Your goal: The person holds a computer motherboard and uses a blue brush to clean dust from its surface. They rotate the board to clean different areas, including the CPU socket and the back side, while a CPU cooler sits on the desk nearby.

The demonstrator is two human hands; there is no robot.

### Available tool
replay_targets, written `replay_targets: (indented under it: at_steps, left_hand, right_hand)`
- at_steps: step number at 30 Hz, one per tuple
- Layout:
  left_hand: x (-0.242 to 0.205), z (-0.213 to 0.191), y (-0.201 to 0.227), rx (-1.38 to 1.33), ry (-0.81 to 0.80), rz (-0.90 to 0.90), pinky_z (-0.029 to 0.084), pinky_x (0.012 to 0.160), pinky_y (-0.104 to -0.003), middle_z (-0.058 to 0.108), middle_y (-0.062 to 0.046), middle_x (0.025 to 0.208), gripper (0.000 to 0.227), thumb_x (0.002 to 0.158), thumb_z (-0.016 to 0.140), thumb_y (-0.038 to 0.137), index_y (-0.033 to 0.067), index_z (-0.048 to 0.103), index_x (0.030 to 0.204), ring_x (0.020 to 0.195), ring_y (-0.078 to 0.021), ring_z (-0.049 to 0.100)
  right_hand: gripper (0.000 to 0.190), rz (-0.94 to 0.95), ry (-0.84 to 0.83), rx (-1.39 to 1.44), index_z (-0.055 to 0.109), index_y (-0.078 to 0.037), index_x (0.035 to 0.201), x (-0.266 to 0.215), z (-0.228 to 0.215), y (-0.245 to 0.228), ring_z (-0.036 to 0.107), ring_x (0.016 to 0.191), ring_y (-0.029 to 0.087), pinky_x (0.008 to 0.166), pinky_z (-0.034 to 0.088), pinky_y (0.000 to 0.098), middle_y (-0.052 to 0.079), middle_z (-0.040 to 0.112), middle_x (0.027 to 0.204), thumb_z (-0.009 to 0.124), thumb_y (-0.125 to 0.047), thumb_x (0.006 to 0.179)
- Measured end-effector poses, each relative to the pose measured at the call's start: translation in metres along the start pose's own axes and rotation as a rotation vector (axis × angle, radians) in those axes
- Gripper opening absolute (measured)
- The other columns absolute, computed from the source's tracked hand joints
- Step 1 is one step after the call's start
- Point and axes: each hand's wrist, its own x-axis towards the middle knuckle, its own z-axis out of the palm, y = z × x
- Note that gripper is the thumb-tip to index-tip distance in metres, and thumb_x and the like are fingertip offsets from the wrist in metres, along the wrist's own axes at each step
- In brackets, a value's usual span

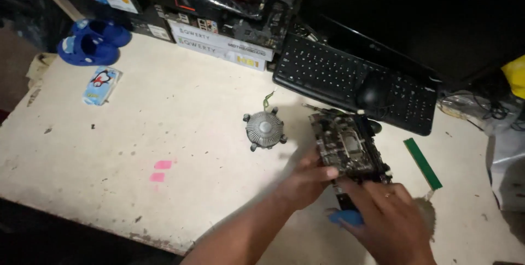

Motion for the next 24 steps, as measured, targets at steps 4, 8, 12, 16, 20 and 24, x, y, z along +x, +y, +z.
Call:
replay_targets:
  at_steps: [4, 8, 12, 16, 20, 24]
  left_hand:
    - [0.005, -0.008, -0.012, -0.060, 0.257, 0.105, 0.056, 0.082, -0.041, 0.073, -0.011, 0.103, 0.046, 0.078, 0.072, 0.006, 0.0016, 0.056, 0.121, 0.093, -0.0278, 0.070]
    - [-0.022, -0.095, -0.058, 0.196, 0.078, 0.443, 0.057, 0.091, -0.052, 0.067, -0.021, 0.120, 0.031, 0.104, 0.068, 0.029, -0.0015, 0.066, 0.107, 0.106, -0.0329, 0.066]
    - [-0.004, -0.046, -0.006, 0.244, 0.184, 0.499, 0.059, 0.075, -0.035, 0.074, -0.013, 0.103, 0.009, 0.094, 0.066, 0.001, 0.0002, 0.075, 0.096, 0.089, -0.0239, 0.073]
    - [-0.008, -0.042, -0.002, 0.162, 0.749, 0.034, 0.052, 0.075, -0.046, 0.068, -0.012, 0.090, 0.023, 0.072, 0.059, -0.002, -0.0011, 0.070, 0.092, 0.084, -0.0305, 0.064]
    - [-0.015, -0.080, -0.020, 0.970, 0.006, 0.816, 0.059, 0.085, -0.040, 0.063, -0.014, 0.116, 0.020, 0.105, 0.062, 0.025, 0.0058, 0.064, 0.103, 0.098, -0.0276, 0.068]
    - [-0.014, -0.085, -0.027, 0.097, 0.511, -0.216, 0.053, 0.073, -0.045, 0.070, -0.011, 0.094, 0.047, 0.072, 0.069, -0.002, 0.0008, 0.067, 0.119, 0.088, -0.0311, 0.070]
  right_hand:
    - [0.087, 0.101, -0.085, 0.315, 0.046, -0.038, 0.152, 0.005, -0.060, -0.025, 0.070, 0.085, 0.021, 0.075, 0.053, 0.0414, -0.004, 0.075, 0.100, 0.079, -0.058, 0.074]
    - [0.119, 0.252, -0.496, 0.054, 0.053, -0.043, 0.141, -0.044, -0.051, 0.125, 0.088, 0.094, 0.007, 0.109, 0.057, 0.0344, -0.014, 0.080, 0.117, 0.107, -0.066, 0.038]
    - [0.174, 0.610, -0.425, 0.724, 0.051, -0.026, 0.160, -0.078, -0.039, 0.201, 0.073, 0.108, 0.020, 0.084, 0.070, 0.0434, 0.008, 0.068, 0.109, 0.127, 0.025, 0.011]
    - [0.065, 0.625, 0.109, 0.647, 0.063, -0.002, 0.145, -0.012, -0.089, 0.066, 0.065, 0.061, 0.033, 0.063, 0.047, 0.0417, 0.026, 0.070, 0.077, 0.053, 0.001, 0.081]
    - [0.035, 0.934, -0.046, 0.417, 0.082, -0.019, 0.111, 0.052, -0.128, 0.000, 0.060, 0.061, 0.030, 0.062, 0.046, 0.0434, 0.015, 0.063, 0.065, 0.052, -0.037, 0.114]
    - [0.035, 0.614, 0.314, 0.343, 0.079, -0.011, 0.127, 0.052, -0.105, 0.023, 0.072, 0.083, 0.025, 0.072, 0.057, 0.0396, 0.010, 0.078, 0.100, 0.055, -0.033, 0.114]
